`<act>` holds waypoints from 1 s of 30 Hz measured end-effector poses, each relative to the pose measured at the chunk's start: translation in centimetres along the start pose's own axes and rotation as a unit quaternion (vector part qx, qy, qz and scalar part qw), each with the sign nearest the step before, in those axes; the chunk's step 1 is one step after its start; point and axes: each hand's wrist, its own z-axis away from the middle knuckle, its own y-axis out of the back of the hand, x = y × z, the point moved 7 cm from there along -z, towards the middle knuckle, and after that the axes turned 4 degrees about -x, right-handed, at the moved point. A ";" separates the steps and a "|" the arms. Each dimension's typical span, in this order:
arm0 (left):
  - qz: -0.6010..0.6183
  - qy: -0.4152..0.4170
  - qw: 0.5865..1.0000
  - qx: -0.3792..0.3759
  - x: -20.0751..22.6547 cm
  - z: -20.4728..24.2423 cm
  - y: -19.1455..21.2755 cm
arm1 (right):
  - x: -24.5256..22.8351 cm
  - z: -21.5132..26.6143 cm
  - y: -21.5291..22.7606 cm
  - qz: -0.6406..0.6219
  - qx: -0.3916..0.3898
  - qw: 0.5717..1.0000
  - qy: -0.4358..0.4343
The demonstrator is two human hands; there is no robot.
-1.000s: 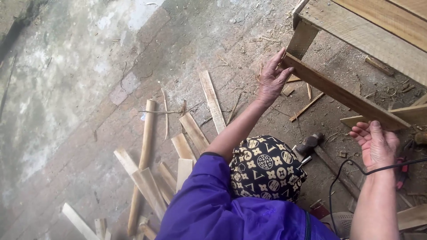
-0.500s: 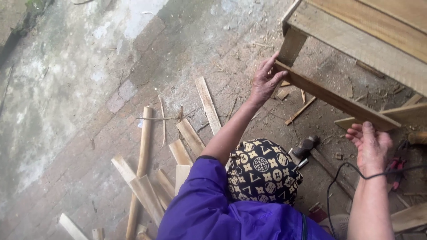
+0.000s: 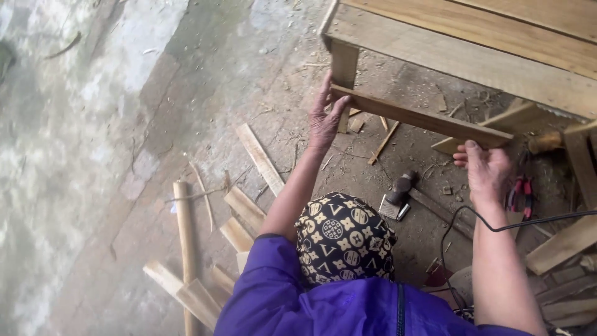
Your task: The person sits on the ground and shaves wooden slats with a curved billhook knife, then fits the slats onto the frame of a wooden stool and hammers nails to attach them, working around the stool's sides.
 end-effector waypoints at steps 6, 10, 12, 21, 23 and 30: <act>0.056 0.009 0.998 0.010 -0.6 0.4 0.0 | -2.3 0.5 0.4 0.055 0.041 0.992 0.103; 0.091 0.017 0.996 -0.001 0.2 0.0 -0.1 | -2.8 0.8 0.8 0.117 0.055 0.977 0.170; 0.095 0.025 0.995 0.001 0.1 0.1 0.0 | -2.8 1.1 1.0 0.149 0.066 0.972 0.171; 0.053 -0.015 0.998 0.004 0.4 0.2 -0.1 | -4.7 1.7 1.1 0.206 0.083 0.938 0.265; -0.015 -0.045 0.999 0.018 1.1 0.2 0.0 | -3.1 1.2 2.0 0.234 0.094 0.935 0.250; -0.029 -0.023 0.999 0.018 1.5 -0.1 0.2 | -5.4 1.0 1.5 0.163 0.066 0.941 0.288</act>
